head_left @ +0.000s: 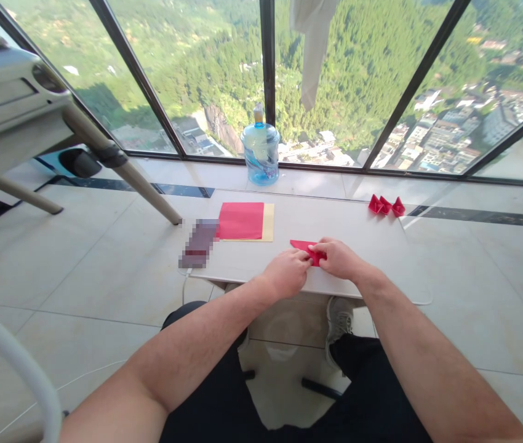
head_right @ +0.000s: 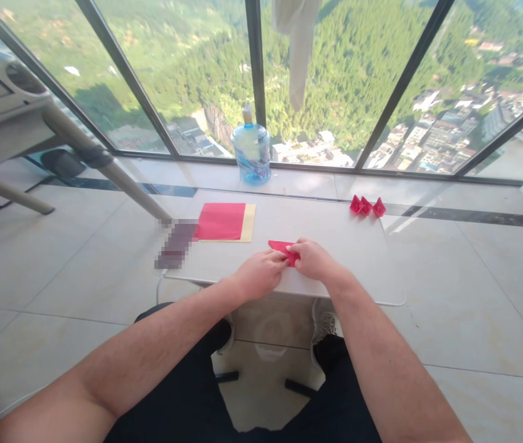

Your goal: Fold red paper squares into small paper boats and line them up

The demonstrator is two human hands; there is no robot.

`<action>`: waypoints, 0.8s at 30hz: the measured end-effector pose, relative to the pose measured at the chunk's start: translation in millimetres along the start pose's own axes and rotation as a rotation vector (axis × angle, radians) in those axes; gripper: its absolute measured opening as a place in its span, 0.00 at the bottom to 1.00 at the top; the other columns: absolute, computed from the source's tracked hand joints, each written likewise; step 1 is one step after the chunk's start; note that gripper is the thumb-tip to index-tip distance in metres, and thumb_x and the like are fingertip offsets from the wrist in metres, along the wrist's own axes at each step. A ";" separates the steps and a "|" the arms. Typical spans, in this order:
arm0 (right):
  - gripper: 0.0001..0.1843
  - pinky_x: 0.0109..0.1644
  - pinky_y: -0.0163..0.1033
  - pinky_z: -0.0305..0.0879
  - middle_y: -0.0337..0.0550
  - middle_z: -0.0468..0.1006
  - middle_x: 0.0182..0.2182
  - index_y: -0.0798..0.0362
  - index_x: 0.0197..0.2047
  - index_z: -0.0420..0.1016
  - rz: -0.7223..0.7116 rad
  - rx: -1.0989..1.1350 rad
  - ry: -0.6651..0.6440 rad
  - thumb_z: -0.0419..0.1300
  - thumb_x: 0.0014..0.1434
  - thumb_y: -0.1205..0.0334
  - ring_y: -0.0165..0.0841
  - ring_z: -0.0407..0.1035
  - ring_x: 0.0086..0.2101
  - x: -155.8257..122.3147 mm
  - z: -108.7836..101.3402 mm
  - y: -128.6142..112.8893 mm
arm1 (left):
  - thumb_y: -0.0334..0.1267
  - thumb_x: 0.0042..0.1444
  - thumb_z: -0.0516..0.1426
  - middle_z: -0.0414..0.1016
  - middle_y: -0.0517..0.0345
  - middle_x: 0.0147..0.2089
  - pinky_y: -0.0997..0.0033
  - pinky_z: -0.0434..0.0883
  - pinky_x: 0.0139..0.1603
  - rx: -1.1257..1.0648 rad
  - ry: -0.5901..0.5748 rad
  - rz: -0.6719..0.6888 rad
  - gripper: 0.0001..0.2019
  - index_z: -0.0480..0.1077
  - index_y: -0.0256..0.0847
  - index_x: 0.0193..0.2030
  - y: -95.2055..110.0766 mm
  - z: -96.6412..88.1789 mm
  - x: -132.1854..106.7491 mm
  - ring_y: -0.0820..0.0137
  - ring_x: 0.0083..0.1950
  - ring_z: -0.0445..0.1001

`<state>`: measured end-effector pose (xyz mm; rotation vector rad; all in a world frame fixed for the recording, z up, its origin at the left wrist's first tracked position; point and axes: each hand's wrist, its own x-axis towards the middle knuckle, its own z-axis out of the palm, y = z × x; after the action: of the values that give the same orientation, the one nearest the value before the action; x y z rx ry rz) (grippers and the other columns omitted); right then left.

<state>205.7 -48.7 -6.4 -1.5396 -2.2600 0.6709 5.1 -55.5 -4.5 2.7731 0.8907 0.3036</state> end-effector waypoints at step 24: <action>0.16 0.48 0.38 0.65 0.47 0.79 0.41 0.54 0.44 0.79 0.162 -0.111 0.180 0.59 0.51 0.70 0.37 0.72 0.42 3.7 -13.3 5.6 | 0.31 0.59 0.53 0.75 0.44 0.49 0.65 0.69 0.57 0.021 0.001 -0.254 0.13 0.75 0.34 0.47 -14.8 -2.5 48.1 0.61 0.53 0.72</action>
<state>215.6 -40.9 1.7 -1.7737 -2.0871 0.4343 34.7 -14.9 0.2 2.6371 1.2366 0.2533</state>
